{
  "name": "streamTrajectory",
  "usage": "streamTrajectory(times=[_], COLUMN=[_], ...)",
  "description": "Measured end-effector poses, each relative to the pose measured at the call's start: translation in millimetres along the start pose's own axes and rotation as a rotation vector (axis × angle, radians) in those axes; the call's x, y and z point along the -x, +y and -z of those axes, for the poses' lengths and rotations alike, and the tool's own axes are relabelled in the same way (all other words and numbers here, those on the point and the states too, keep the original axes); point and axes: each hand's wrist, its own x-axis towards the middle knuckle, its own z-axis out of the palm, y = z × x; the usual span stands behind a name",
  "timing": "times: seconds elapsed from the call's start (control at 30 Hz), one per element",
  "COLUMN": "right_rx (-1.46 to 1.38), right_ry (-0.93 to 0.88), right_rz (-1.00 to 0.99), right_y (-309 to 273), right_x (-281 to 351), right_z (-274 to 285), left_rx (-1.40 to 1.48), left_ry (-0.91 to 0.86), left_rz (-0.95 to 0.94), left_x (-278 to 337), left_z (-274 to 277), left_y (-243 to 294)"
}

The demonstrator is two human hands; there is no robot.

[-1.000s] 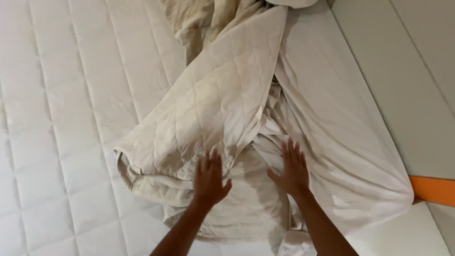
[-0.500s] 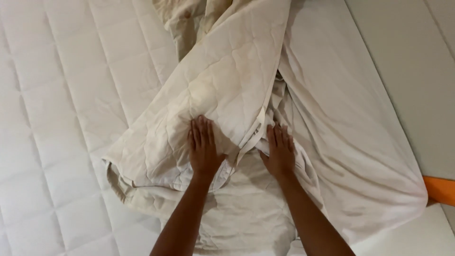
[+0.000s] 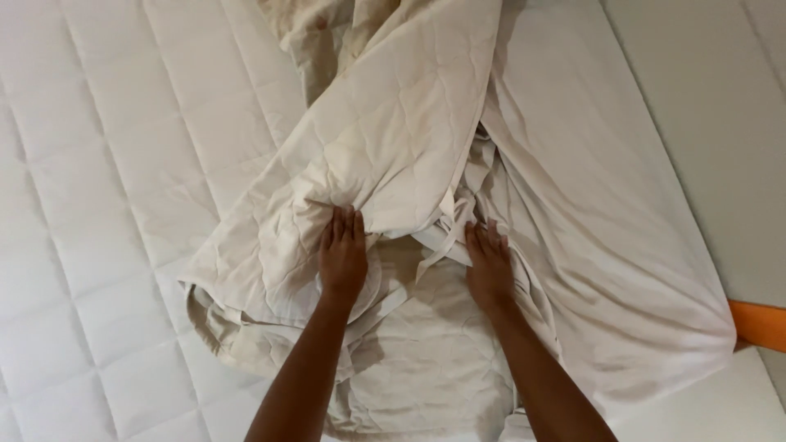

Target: The person spreads a white quilted bedsheet over a mattress in a bedroom. They repeatedly pull, smooth, and adjust the sheet by hand to cover the mattress surface, moving around the bed to reach different corners.

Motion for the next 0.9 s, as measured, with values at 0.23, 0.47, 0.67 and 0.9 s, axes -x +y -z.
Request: streamTrajectory(times=[0.23, 0.47, 0.67, 0.9], right_rx=[0.003, 0.106, 0.078, 0.096], right_ry=[0.151, -0.036, 0.034, 0.067], right_rz=[0.030, -0.184, -0.073, 0.044], right_y=[55, 73, 43, -11], right_x=[17, 42, 42, 32], right_z=[28, 70, 104, 170], left_rx=[0.013, 0.046, 0.072, 0.020], left_ry=[-0.077, -0.159, -0.192, -0.210], left_rz=[0.032, 0.045, 0.080, 0.174], left_x=[11, 34, 66, 99], left_z=[54, 79, 116, 190], left_y=[-46, -69, -62, -72])
